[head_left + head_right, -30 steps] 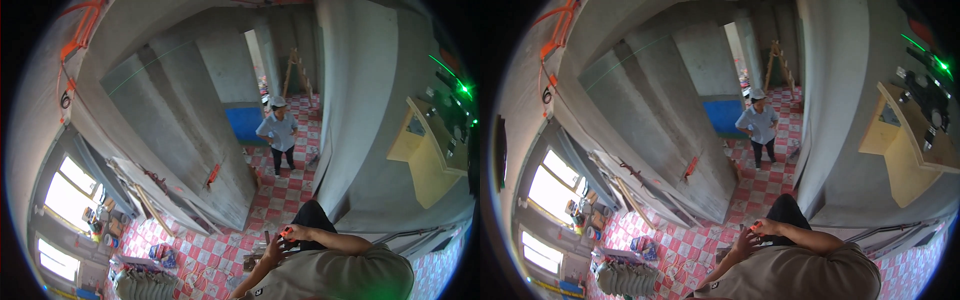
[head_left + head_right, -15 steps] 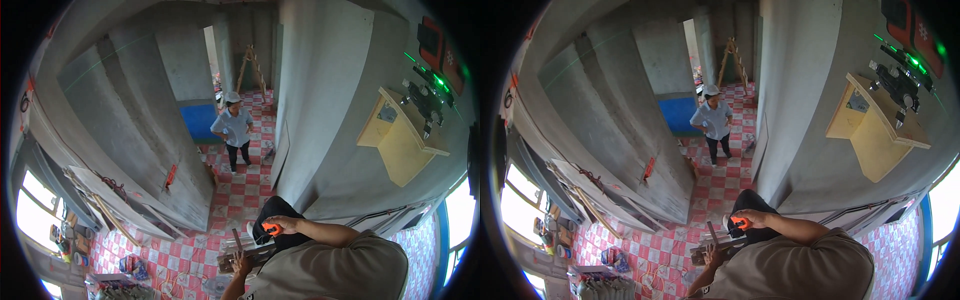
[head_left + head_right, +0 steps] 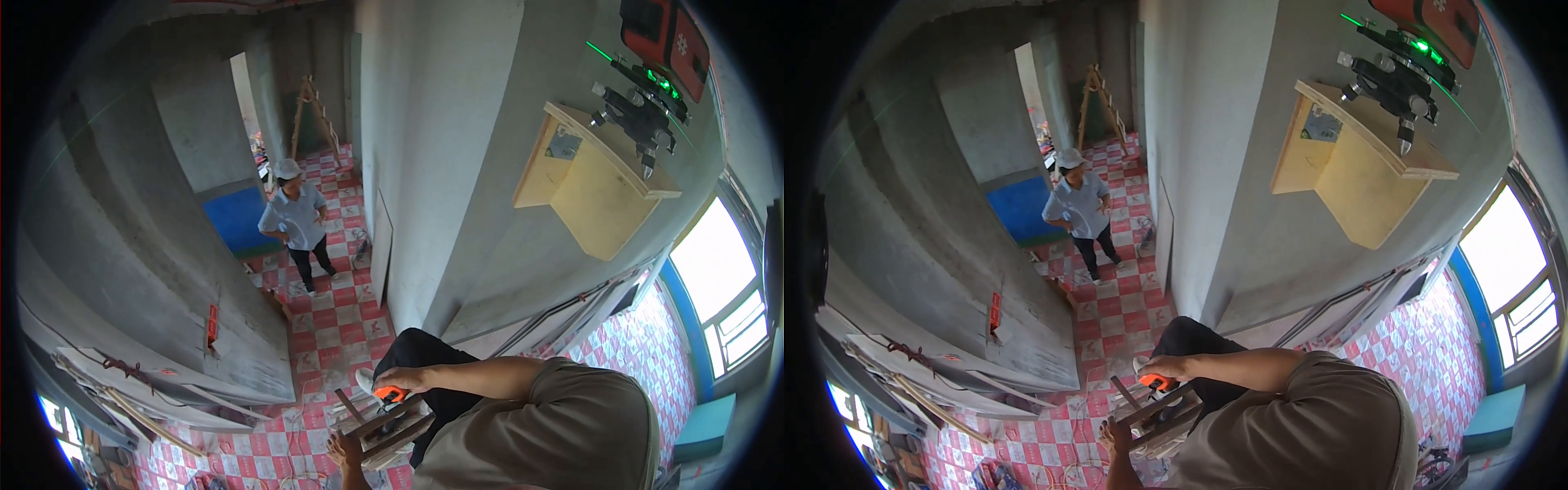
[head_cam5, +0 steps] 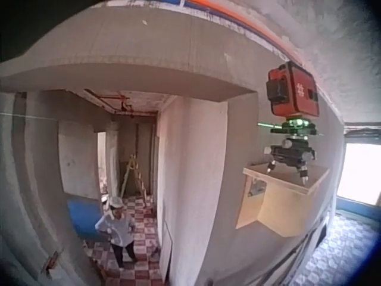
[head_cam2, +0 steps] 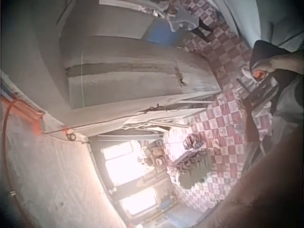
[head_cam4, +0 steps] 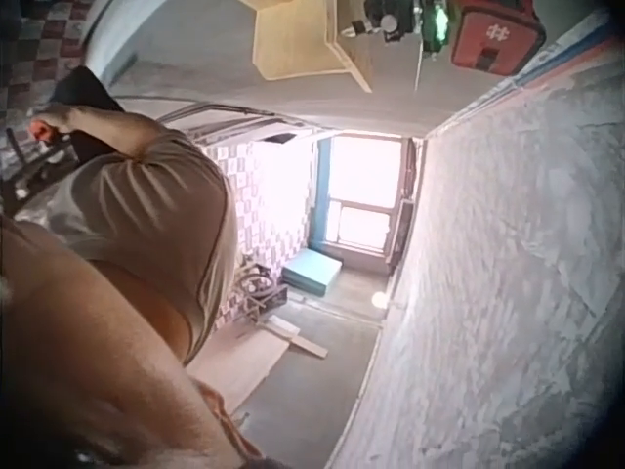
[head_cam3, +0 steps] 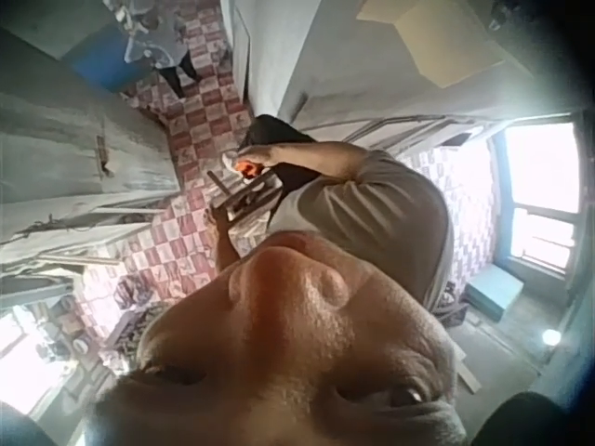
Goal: The person is using a laser level to mark lines on a concrete wall and then uses an angle grinder to cut into the surface.
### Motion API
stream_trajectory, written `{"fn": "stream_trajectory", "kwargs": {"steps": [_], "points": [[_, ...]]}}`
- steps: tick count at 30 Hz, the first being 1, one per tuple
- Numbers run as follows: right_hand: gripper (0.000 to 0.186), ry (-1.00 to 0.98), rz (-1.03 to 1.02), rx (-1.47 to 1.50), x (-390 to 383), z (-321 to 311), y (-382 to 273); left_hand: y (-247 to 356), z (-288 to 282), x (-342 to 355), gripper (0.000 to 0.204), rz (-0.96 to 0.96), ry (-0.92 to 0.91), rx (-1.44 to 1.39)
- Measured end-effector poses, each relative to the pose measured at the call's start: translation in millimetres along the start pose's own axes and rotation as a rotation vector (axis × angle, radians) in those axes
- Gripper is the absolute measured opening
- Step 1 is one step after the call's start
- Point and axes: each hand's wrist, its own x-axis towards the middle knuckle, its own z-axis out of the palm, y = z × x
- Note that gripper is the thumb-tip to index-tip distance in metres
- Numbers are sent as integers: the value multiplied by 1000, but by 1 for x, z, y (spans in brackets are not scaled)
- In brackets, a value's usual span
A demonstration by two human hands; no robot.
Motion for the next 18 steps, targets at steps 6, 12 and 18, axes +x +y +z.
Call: {"fn": "stream_trajectory", "kwargs": {"steps": [6,12,18], "points": [[45,-78,-10,-236,73,5,23,-58,31,4,42,140,40,49],[42,200,94,-609,191,-80,45,10,-18,32,35,32,97,13],[65,-91,260,-1476,248,-96,130,-10,-27,13,29,-64,51,14]]}}
